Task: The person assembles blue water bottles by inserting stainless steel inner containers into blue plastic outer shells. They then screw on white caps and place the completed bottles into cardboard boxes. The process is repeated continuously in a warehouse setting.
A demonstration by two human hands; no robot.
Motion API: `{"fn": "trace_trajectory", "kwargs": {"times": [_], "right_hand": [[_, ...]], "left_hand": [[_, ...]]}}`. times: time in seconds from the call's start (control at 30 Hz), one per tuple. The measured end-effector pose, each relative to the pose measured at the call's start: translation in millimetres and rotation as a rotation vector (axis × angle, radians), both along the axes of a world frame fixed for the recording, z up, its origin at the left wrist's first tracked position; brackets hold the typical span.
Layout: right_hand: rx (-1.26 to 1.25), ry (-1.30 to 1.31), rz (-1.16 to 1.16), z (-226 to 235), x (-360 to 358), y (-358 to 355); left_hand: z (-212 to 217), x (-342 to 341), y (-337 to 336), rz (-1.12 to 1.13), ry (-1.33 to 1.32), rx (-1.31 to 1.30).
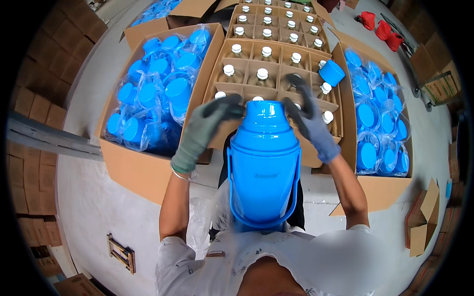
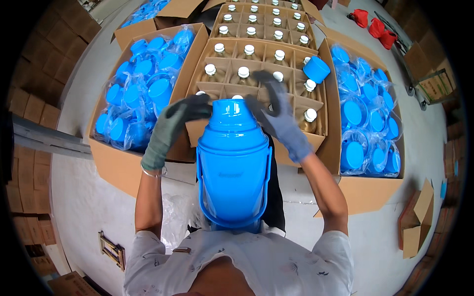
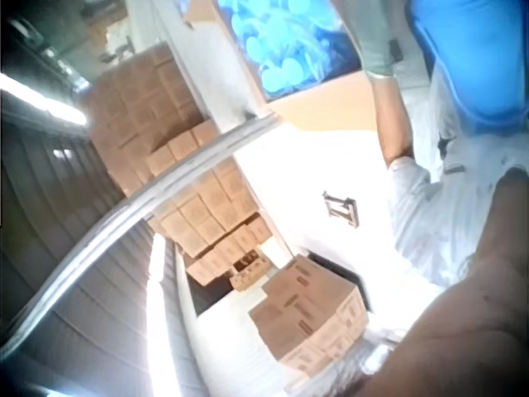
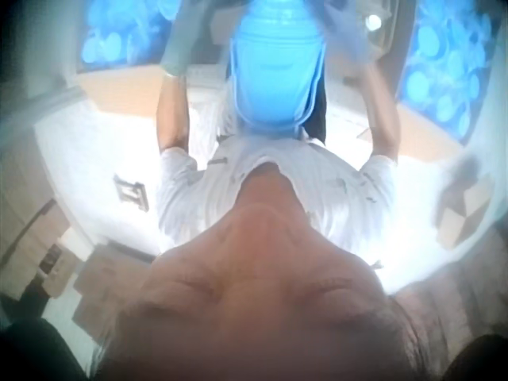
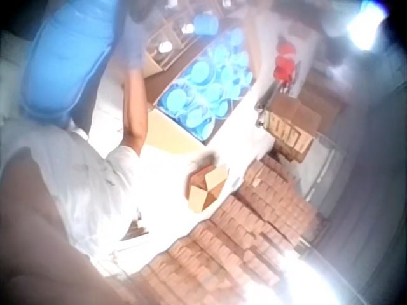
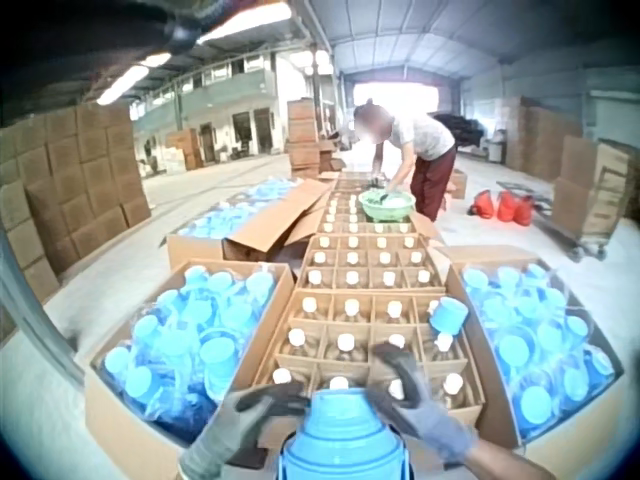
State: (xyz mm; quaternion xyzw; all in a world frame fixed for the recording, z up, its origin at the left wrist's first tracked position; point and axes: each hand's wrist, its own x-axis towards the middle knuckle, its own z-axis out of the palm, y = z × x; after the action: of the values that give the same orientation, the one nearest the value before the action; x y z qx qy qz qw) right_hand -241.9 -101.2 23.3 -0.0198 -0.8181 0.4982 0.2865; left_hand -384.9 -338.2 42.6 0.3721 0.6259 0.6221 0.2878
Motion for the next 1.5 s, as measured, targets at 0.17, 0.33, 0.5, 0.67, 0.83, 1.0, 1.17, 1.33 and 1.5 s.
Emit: {"fn": "trace_trajectory", "kwargs": {"times": [0.17, 0.33, 0.5, 0.67, 0.83, 1.0, 1.17, 1.33, 1.5], "right_hand": [[-0.064, 0.237, -0.172, 6.8, 46.6, -46.7], [-0.288, -0.156, 0.051, -34.6, 43.8, -37.8], [-0.213, 0.368, -0.353, 16.1, 65.6, -22.3], [-0.527, -0.25, 0.114, -50.2, 37.2, -34.8], [-0.932, -0.395, 0.425, -25.7, 1.6, 16.7], [-1.232, 0.301, 0.265, -101.8, 8.6, 76.7], [-0.692, -0.062, 0.307, -123.3, -31.3, -15.3], [-1.113, -0.277, 0.618, -51.1, -50.1, -12.7], [-0.889, -0.209, 0.496, -67.1, -48.4, -5.2]], "left_hand": [[-123.3, -3.6, -12.2, 0.474, -0.202, 0.308], [-72.4, 30.3, 37.1, -0.018, -0.138, 0.258], [-90.2, 3.2, -19.7, 0.209, -0.338, 0.476], [-87.6, 47.9, 2.6, 0.109, -0.052, 0.07], [-68.9, 40.2, -24.2, 0.527, 0.172, 0.073], [-59.0, 71.8, -82.9, 0.798, 0.455, 0.107], [-21.5, 86.6, 9.1, 0.364, 0.409, 0.033], [-20.5, 46.0, -3.2, 0.194, 0.407, -0.145], [3.0, 54.9, 19.9, 0.175, 0.352, -0.152]]}}
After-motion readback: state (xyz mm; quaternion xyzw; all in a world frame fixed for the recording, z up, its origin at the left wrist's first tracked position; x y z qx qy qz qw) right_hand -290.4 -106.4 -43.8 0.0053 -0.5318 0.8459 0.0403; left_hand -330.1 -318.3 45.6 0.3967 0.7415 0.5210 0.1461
